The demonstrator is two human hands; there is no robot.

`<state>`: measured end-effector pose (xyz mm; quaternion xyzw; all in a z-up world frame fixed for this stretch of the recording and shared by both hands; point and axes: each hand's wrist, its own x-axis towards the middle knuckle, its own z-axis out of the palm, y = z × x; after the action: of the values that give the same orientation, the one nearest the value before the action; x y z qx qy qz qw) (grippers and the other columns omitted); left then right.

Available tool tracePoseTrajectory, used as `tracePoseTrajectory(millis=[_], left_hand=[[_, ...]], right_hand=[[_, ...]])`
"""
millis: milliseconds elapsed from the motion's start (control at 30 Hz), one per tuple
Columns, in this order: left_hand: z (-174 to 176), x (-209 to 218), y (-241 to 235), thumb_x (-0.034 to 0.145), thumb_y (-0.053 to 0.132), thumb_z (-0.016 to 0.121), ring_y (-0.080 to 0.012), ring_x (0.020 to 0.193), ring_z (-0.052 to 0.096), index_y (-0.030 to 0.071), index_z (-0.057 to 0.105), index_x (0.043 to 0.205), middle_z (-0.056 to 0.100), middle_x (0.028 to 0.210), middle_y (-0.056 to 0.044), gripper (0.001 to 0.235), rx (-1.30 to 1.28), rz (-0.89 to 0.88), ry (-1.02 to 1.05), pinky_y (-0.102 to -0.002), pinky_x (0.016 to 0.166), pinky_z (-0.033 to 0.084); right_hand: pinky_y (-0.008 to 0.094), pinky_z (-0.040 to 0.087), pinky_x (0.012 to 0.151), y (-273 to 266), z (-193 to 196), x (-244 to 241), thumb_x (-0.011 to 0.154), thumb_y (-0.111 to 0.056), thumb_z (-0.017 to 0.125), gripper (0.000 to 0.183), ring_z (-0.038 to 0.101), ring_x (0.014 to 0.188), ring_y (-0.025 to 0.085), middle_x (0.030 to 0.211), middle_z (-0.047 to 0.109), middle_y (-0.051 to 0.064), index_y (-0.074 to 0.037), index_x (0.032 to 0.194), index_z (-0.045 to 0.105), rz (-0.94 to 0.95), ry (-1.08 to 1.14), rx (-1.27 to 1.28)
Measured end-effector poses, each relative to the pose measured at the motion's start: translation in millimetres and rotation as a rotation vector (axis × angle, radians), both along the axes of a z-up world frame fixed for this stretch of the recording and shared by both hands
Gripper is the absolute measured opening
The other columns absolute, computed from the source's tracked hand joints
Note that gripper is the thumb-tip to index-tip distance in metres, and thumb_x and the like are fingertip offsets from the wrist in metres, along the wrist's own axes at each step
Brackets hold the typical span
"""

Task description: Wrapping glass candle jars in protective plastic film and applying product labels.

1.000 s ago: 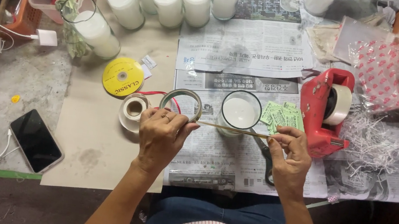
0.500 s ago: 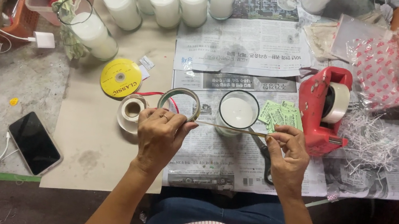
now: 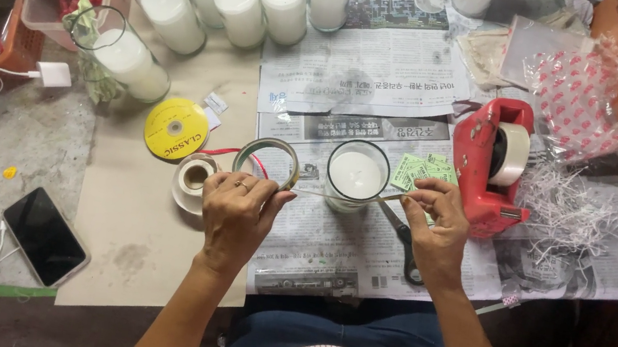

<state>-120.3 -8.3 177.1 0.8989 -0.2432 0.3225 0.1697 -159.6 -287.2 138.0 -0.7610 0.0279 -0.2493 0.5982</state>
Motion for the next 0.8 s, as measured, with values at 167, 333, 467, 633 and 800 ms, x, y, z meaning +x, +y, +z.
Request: tracePoseTrajectory(millis=[167,333,467,633,800], left_hand=[[2.0,0.2,0.3,0.092,0.039,0.076,-0.0205,0.070,0.067,0.022,0.068,0.080,0.061,0.062,0.002,0.022,0.012,-0.002,-0.006,-0.035,0.072,0.053],[1.1,-0.3,1.4,0.092,0.037,0.075,-0.0210,0.070,0.066,0.020,0.069,0.082,0.061,0.063,0.002,0.020,0.004,-0.029,-0.002,-0.036,0.076,0.053],[-3.4,-1.3,3.9,0.092,0.037,0.076,-0.0189,0.070,0.066,0.020,0.071,0.083,0.062,0.064,0.003,0.019,0.021,-0.020,-0.015,-0.037,0.080,0.051],[-7.9,-3.9,6.9,0.092,0.037,0.076,-0.0198,0.071,0.066,0.020,0.071,0.086,0.062,0.065,0.002,0.019,0.033,-0.025,-0.008,-0.038,0.083,0.050],[1.0,-7.5,3.7,0.090,0.035,0.078,-0.0218,0.070,0.066,0.018,0.073,0.085,0.063,0.064,0.001,0.018,0.017,-0.028,0.003,-0.040,0.080,0.052]], right_hand=[[0.032,0.057,0.085,-0.3,0.1,8.7,0.092,-0.003,0.076,0.005,0.065,0.098,0.019,0.110,0.062,0.014,-0.002,0.095,0.073,0.004,-0.013,-0.009],[0.033,0.058,0.086,-1.9,-5.9,17.5,0.092,-0.004,0.077,0.006,0.065,0.102,0.021,0.111,0.062,0.013,-0.002,0.097,0.074,0.025,-0.014,0.002],[0.034,0.059,0.086,-1.4,-9.4,22.6,0.092,-0.005,0.077,0.006,0.066,0.102,0.021,0.111,0.061,0.013,-0.003,0.096,0.074,0.047,-0.017,0.010],[0.035,0.059,0.087,1.0,-7.9,28.7,0.090,-0.005,0.079,0.007,0.067,0.103,0.023,0.111,0.063,0.013,-0.003,0.096,0.075,0.048,-0.018,0.029],[0.032,0.061,0.082,6.5,-8.4,32.5,0.089,-0.005,0.080,0.008,0.067,0.100,0.020,0.109,0.063,0.011,-0.005,0.097,0.076,0.032,-0.010,0.061]])
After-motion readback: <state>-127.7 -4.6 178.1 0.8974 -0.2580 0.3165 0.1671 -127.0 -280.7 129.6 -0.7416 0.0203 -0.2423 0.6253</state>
